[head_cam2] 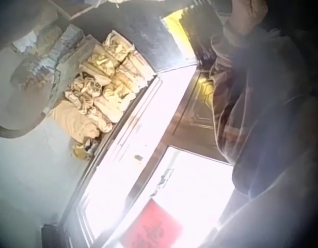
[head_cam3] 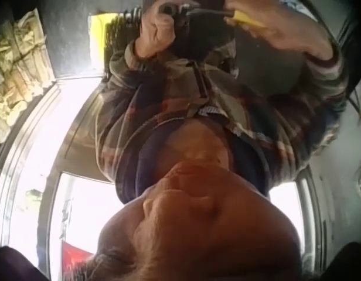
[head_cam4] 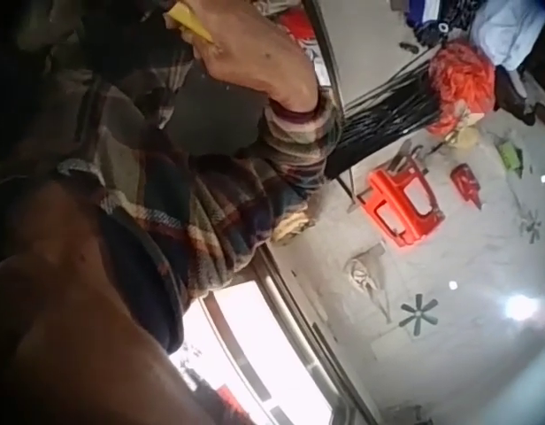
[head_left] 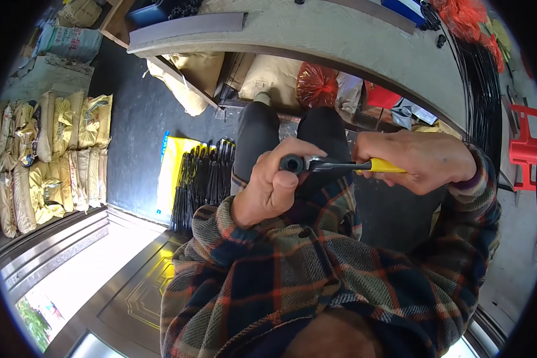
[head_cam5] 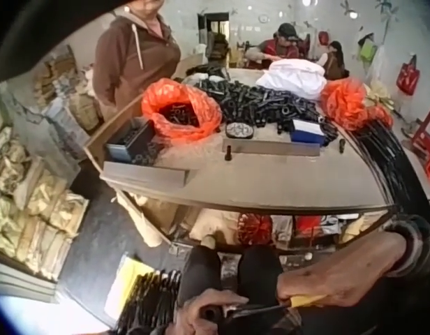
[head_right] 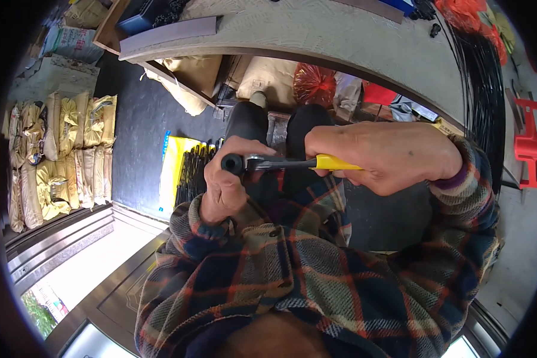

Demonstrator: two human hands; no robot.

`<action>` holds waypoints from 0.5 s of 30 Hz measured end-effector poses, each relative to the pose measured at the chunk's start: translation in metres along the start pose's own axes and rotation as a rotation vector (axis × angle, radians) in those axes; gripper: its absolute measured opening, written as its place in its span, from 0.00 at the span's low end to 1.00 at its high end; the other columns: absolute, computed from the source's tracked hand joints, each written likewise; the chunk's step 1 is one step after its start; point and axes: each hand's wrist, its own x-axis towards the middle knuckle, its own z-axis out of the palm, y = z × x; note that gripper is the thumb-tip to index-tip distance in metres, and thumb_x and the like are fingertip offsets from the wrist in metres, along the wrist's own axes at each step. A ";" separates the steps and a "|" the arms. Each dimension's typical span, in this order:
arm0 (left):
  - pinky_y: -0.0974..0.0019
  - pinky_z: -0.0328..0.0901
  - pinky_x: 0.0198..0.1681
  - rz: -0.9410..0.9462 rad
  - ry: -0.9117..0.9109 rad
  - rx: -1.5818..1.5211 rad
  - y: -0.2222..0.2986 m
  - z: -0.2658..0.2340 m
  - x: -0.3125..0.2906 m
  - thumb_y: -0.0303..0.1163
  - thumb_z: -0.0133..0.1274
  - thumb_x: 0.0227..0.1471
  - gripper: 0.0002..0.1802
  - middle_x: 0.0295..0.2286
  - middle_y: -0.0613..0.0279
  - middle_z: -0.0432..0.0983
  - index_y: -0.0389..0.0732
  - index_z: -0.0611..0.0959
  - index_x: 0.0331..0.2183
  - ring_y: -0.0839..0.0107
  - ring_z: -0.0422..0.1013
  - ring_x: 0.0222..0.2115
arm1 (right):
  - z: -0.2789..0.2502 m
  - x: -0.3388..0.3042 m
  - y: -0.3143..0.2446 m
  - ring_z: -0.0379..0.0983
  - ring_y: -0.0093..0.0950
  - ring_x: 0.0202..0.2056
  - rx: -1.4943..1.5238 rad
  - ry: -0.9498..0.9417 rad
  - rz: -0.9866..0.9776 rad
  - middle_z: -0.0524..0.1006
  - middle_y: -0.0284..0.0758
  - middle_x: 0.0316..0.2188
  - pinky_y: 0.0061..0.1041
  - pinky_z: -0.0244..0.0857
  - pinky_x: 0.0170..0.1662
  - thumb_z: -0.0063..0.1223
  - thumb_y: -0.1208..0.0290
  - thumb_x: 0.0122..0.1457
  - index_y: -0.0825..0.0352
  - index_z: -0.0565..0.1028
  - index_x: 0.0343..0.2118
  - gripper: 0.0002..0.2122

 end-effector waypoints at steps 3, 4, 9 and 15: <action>0.74 0.57 0.22 0.058 0.095 0.085 -0.001 0.002 -0.002 0.56 0.31 0.54 0.33 0.27 0.62 0.68 0.33 0.72 0.39 0.78 0.63 0.19 | 0.005 0.003 -0.005 0.68 0.34 0.25 -0.090 0.029 -0.091 0.65 0.39 0.31 0.28 0.61 0.27 0.43 0.84 0.46 0.68 0.61 0.37 0.13; 0.74 0.57 0.22 0.048 0.119 0.091 -0.006 0.003 0.001 0.56 0.31 0.54 0.33 0.27 0.62 0.68 0.33 0.72 0.39 0.78 0.63 0.19 | 0.013 0.010 -0.009 0.69 0.37 0.27 -0.237 0.178 -0.039 0.66 0.40 0.33 0.30 0.62 0.28 0.44 0.84 0.45 0.68 0.62 0.37 0.14; 0.73 0.56 0.21 0.309 0.968 0.373 0.016 -0.056 -0.012 0.47 0.35 0.56 0.22 0.23 0.65 0.66 0.36 0.70 0.36 0.78 0.60 0.19 | 0.014 0.028 0.050 0.69 0.44 0.33 -0.722 0.841 0.082 0.66 0.41 0.40 0.34 0.64 0.31 0.49 0.80 0.46 0.65 0.64 0.38 0.14; 0.78 0.49 0.13 0.828 0.721 0.044 0.170 -0.152 -0.123 0.62 0.32 0.50 0.33 0.14 0.72 0.59 0.40 0.72 0.34 0.83 0.52 0.13 | -0.041 -0.043 0.171 0.68 0.42 0.38 -1.013 1.060 0.559 0.66 0.39 0.42 0.33 0.64 0.36 0.46 0.65 0.56 0.64 0.65 0.41 0.12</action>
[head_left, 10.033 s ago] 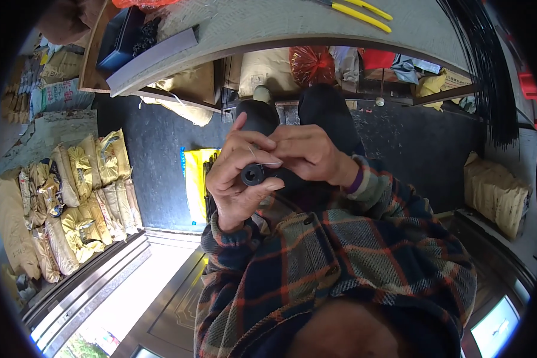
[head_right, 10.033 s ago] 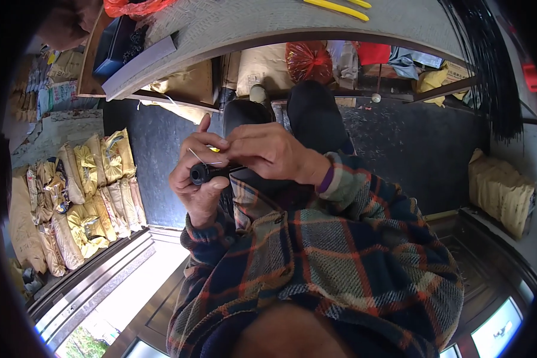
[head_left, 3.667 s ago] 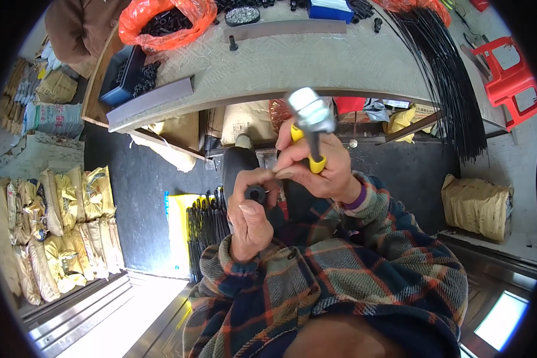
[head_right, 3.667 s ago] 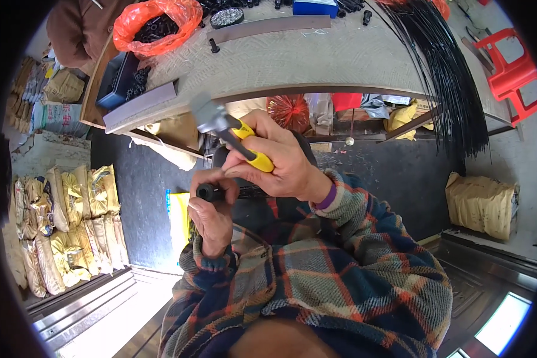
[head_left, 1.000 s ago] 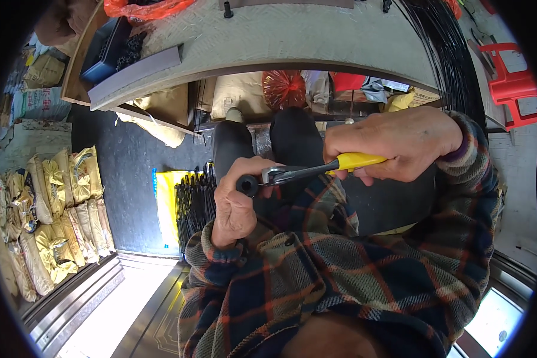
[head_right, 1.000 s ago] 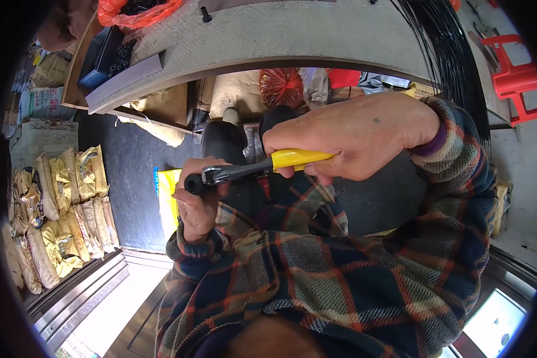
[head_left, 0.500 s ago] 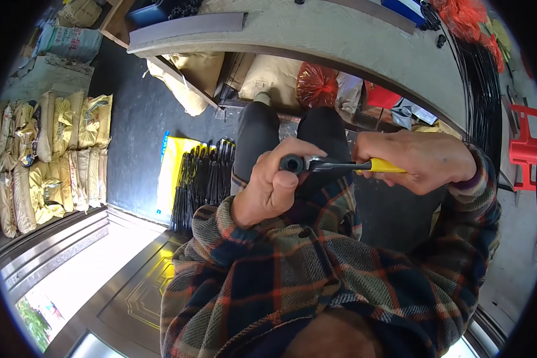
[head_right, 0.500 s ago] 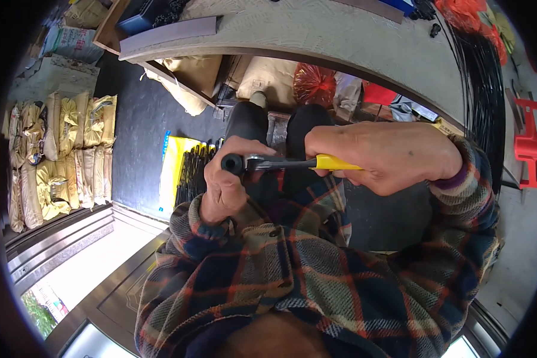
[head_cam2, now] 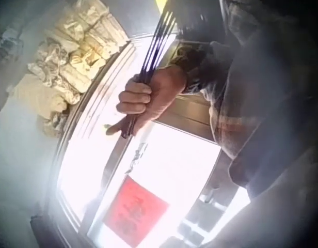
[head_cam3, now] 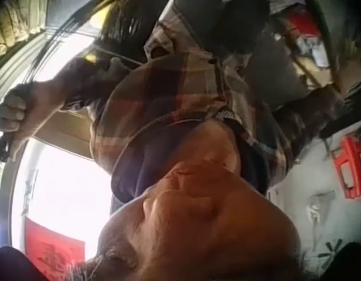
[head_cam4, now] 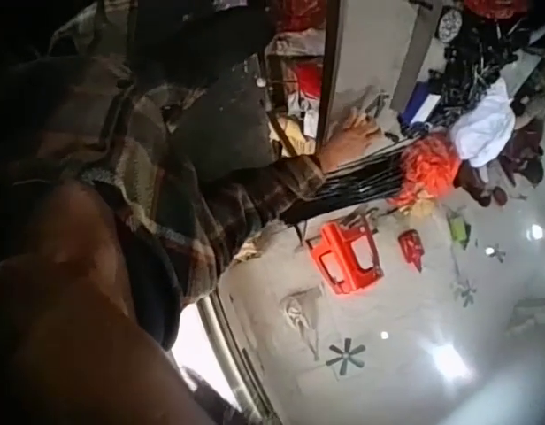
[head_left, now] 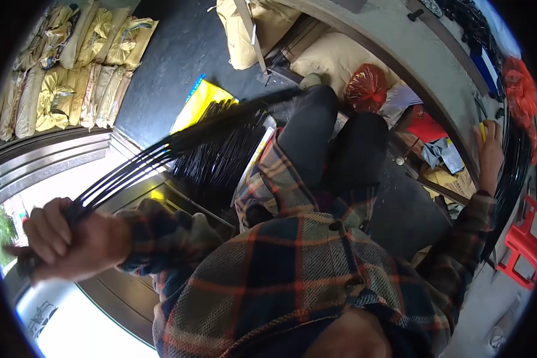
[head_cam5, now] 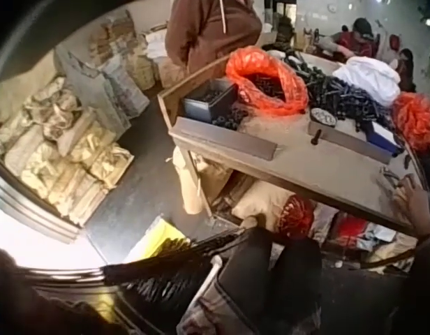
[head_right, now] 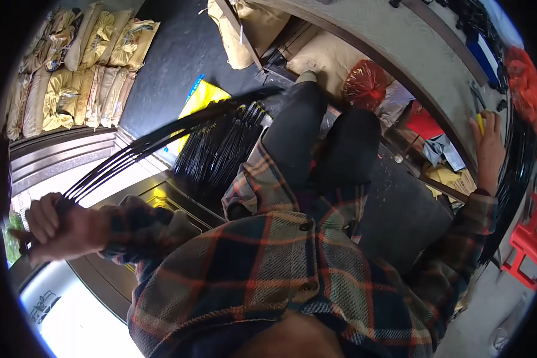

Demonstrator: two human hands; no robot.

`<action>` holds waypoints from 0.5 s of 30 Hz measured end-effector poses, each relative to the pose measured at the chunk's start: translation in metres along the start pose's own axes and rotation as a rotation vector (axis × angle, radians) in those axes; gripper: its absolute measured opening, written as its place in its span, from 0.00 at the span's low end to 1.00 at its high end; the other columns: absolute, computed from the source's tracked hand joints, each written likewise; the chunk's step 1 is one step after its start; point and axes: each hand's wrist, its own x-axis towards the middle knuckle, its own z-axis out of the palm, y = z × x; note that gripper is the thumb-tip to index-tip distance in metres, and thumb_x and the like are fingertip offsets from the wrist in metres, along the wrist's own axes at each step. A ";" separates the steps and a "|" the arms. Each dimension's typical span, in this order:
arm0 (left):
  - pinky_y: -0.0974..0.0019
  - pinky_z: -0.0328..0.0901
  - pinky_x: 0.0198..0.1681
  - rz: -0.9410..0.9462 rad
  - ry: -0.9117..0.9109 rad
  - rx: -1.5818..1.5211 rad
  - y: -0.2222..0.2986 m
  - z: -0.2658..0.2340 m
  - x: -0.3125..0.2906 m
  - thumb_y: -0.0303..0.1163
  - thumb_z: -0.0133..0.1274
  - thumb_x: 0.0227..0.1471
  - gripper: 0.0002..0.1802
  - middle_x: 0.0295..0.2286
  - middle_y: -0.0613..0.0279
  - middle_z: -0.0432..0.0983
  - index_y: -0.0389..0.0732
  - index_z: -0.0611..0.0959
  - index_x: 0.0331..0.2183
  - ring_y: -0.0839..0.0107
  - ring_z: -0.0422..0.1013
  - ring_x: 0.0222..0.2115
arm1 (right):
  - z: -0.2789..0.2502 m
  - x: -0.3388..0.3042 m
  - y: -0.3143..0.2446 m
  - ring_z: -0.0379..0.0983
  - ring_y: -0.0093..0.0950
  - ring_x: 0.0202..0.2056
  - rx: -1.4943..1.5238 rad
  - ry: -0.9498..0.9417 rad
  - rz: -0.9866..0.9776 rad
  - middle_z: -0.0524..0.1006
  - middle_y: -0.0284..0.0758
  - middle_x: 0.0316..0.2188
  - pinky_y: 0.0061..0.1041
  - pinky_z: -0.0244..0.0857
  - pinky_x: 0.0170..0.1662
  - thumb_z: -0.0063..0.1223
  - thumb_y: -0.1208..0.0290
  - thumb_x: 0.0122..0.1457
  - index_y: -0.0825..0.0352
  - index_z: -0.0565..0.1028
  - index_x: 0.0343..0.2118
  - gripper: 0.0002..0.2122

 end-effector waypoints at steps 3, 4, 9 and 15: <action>0.76 0.50 0.12 0.128 0.028 0.093 -0.025 0.026 -0.008 0.68 0.28 0.45 0.37 0.11 0.70 0.57 0.42 0.71 0.29 0.82 0.52 0.11 | 0.005 -0.008 0.013 0.67 0.41 0.41 -0.025 -0.076 0.232 0.67 0.39 0.42 0.32 0.63 0.39 0.46 0.65 0.56 0.65 0.66 0.41 0.13; 0.75 0.51 0.13 0.040 0.041 0.330 -0.048 0.014 -0.024 0.67 0.29 0.46 0.37 0.12 0.68 0.59 0.40 0.71 0.32 0.80 0.54 0.11 | 0.009 -0.012 0.023 0.66 0.40 0.42 0.028 0.028 0.164 0.67 0.40 0.42 0.33 0.62 0.41 0.46 0.66 0.55 0.65 0.66 0.41 0.13; 0.71 0.56 0.21 -0.750 -0.544 1.055 -0.188 -0.045 -0.122 0.32 0.37 0.53 0.21 0.18 0.63 0.65 0.32 0.70 0.46 0.74 0.59 0.15 | 0.040 -0.048 0.067 0.64 0.41 0.43 0.087 0.190 0.314 0.68 0.43 0.40 0.32 0.58 0.47 0.52 0.69 0.49 0.68 0.69 0.40 0.15; 0.43 0.51 0.50 -1.084 -0.987 1.669 -0.250 -0.159 -0.238 0.49 0.45 0.49 0.42 0.51 0.45 0.58 0.42 0.47 0.58 0.47 0.54 0.52 | 0.019 -0.107 0.118 0.59 0.37 0.50 -0.234 0.076 0.535 0.62 0.40 0.49 0.34 0.52 0.52 0.51 0.50 0.48 0.67 0.63 0.49 0.30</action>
